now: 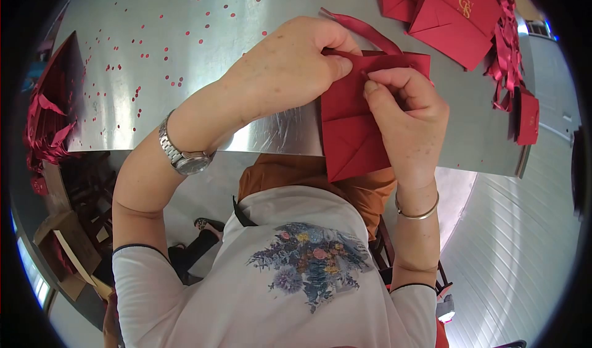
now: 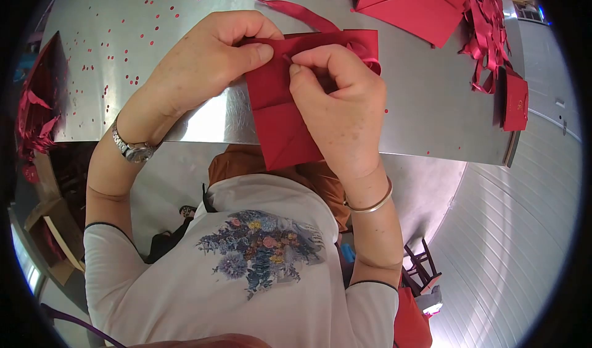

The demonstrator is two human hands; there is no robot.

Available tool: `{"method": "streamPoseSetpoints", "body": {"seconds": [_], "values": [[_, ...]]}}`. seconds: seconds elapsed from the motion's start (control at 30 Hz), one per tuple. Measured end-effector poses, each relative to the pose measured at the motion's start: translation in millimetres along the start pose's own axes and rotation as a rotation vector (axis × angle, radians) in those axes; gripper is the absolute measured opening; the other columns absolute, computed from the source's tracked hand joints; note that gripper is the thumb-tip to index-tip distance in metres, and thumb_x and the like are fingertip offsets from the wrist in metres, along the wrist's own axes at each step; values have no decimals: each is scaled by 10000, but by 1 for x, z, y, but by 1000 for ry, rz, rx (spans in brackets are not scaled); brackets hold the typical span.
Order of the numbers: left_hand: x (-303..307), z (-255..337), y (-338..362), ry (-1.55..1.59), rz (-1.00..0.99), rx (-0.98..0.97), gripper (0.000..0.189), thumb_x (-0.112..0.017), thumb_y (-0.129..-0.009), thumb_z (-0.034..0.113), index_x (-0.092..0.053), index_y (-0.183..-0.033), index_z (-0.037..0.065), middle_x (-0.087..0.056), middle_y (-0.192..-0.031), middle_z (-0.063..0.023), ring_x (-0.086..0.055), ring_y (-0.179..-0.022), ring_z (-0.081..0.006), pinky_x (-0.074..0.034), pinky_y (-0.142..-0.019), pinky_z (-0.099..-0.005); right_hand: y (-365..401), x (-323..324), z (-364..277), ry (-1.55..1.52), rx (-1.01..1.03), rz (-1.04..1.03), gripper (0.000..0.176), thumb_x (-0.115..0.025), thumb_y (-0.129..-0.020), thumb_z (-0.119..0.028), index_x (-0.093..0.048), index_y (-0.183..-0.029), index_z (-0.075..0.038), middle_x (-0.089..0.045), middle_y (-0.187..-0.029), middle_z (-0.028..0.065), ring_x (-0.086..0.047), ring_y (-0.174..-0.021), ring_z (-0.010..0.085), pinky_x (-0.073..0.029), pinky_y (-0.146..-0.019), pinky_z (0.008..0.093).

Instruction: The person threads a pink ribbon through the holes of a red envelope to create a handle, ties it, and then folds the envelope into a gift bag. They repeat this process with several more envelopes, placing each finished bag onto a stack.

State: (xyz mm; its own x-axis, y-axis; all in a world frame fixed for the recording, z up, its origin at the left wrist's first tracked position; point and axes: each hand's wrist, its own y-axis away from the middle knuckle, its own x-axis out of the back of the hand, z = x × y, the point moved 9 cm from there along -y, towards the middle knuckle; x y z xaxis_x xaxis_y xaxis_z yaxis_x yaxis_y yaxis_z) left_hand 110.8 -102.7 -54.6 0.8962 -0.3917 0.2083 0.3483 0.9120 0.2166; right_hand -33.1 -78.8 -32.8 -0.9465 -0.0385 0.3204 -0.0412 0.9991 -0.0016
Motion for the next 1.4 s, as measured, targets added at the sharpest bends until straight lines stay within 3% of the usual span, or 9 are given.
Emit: {"method": "streamPoseSetpoints", "body": {"seconds": [0.2, 0.27, 0.5, 0.77, 0.83, 1.03, 1.17, 1.23, 1.4], "values": [[3, 4, 3, -140, 42, -58, 137, -588, -875, 57, -649, -976, -12, -635, -808, -12, -555, -752, -77, -463, -680, -242, -1, -5, -15, 265, 46, 18, 58, -656, -797, -16, -667, -851, 3, -662, -713, 40, -609, -632, 90, -488, -577, 243], [4, 6, 3, -146, 50, -69, 142, -590, -871, 53, -647, -979, -17, -649, -819, -28, -569, -761, -90, -473, -699, -252, 4, -15, -42, 596, 445, 59, 29, -648, -760, -29, -621, -770, -30, -618, -668, 57, -616, -599, 185, -489, -529, 306], [4, 12, 6, -179, 144, -205, 148, -604, -864, 44, -645, -991, -21, -684, -854, -74, -604, -775, -118, -497, -718, -283, 9, -41, -64, 1035, 722, -34, 112, -617, -748, -68, -520, -697, -89, -529, -640, 73, -560, -565, 246, -460, -478, 359], [-3, 26, 15, -316, 254, -453, 147, -589, -829, -27, -632, -968, -5, -648, -898, -131, -639, -803, -254, -498, -721, -320, -25, -13, -31, 471, 135, -61, 71, -604, -733, -63, -620, -694, -6, -622, -628, 141, -628, -608, 321, -504, -566, 423], [-5, 31, 17, -364, 263, -506, 153, -588, -822, -37, -630, -965, -3, -637, -910, -137, -635, -807, -279, -497, -721, -326, -22, -16, -37, 544, 200, -33, 74, -611, -727, -69, -649, -706, -9, -639, -668, 163, -634, -624, 327, -516, -582, 401], [7, 24, 13, -236, 306, -442, 144, -615, -839, -10, -639, -981, -5, -641, -884, -78, -604, -727, -181, -481, -659, -296, -20, -21, -51, 799, 343, 17, 153, -622, -712, -84, -698, -798, 16, -665, -732, 201, -645, -632, 307, -531, -623, 350], [9, 10, 5, -86, 187, -214, 134, -598, -880, 32, -649, -1002, 9, -627, -825, 3, -532, -664, -63, -442, -589, -229, -29, -14, -2, 184, -249, -120, 143, -632, -713, -74, -690, -806, 17, -664, -694, 162, -646, -623, 293, -527, -611, 335], [8, 6, 3, -58, 162, -155, 139, -590, -890, 44, -649, -1011, 13, -619, -808, 20, -508, -651, -40, -428, -574, -213, -24, -14, -37, 541, 187, 27, 126, -641, -725, -77, -687, -791, 19, -665, -687, 140, -649, -631, 290, -529, -614, 330], [9, 6, 0, -113, 123, -106, 172, -565, -907, 87, -645, -1040, 14, -618, -818, 12, -499, -657, -50, -418, -578, -215, -6, -9, -40, 563, 428, 56, 55, -649, -763, -38, -663, -803, -3, -664, -740, 120, -655, -675, 285, -531, -616, 345]]}}
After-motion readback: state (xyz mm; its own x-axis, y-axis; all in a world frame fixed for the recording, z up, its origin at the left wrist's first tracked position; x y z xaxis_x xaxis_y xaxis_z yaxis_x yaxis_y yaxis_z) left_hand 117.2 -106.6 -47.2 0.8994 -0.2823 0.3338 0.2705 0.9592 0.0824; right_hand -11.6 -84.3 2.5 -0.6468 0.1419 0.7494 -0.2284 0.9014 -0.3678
